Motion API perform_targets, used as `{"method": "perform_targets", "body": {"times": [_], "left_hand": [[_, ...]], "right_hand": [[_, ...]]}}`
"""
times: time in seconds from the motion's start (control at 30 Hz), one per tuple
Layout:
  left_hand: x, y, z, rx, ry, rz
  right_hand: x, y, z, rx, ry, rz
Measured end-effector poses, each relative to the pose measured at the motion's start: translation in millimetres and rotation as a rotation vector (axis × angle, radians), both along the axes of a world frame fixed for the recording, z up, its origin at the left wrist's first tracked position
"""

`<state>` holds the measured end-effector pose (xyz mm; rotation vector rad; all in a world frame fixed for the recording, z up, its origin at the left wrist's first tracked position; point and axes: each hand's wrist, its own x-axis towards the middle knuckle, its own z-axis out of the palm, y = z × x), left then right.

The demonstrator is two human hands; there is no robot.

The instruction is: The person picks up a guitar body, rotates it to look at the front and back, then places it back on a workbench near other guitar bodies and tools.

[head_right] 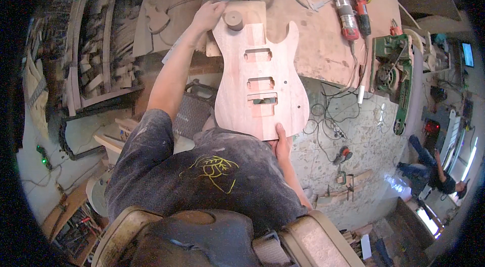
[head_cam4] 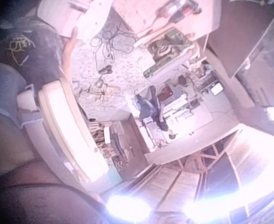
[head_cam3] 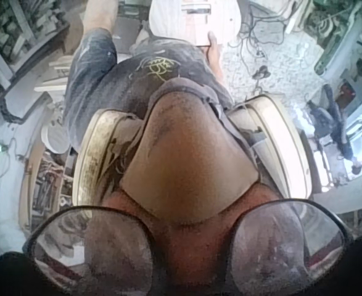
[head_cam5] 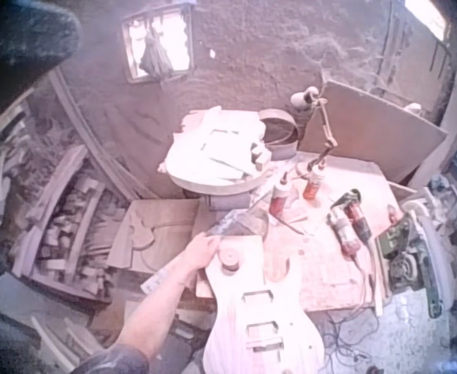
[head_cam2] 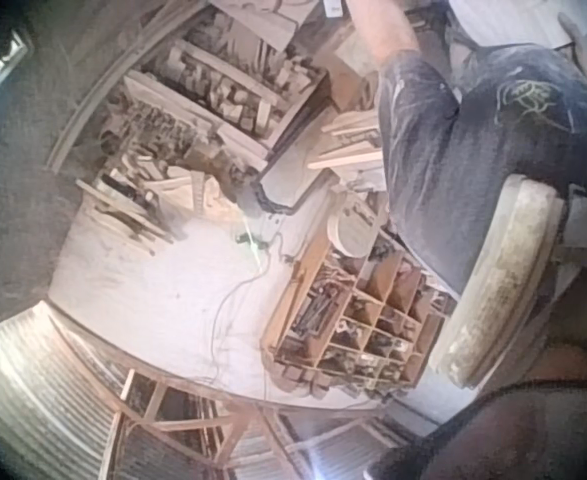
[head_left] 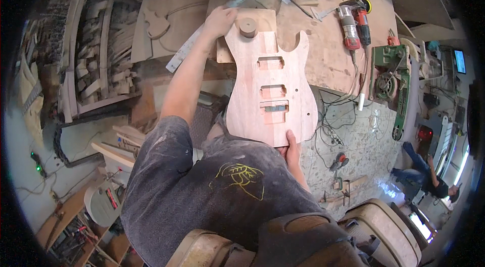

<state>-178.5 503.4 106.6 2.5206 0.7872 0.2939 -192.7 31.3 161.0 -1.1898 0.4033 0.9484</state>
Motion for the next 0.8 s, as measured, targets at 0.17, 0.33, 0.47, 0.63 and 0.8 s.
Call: {"method": "perform_targets", "body": {"times": [0.17,0.33,0.47,0.63,0.8], "left_hand": [[2.5,-2.6,5.3,-0.115,-0.126,0.133],[3.5,-3.9,16.9,-0.101,-0.034,0.113],[4.7,-6.1,19.4,-0.103,-0.041,0.165],[4.5,-7.1,21.2,-0.172,-0.063,0.219],[4.7,-6.3,19.0,-0.215,-0.088,0.270]], "right_hand": [[-0.1,-5.8,-14.7,0.006,0.017,-0.018],[-2.5,-1.5,-14.1,0.027,0.003,-0.058],[-2.5,0.8,-11.0,0.052,0.009,-0.057],[-2.7,2.4,-8.9,0.044,0.021,-0.061],[-3.4,6.2,-2.1,-0.011,-0.013,-0.008]]}}
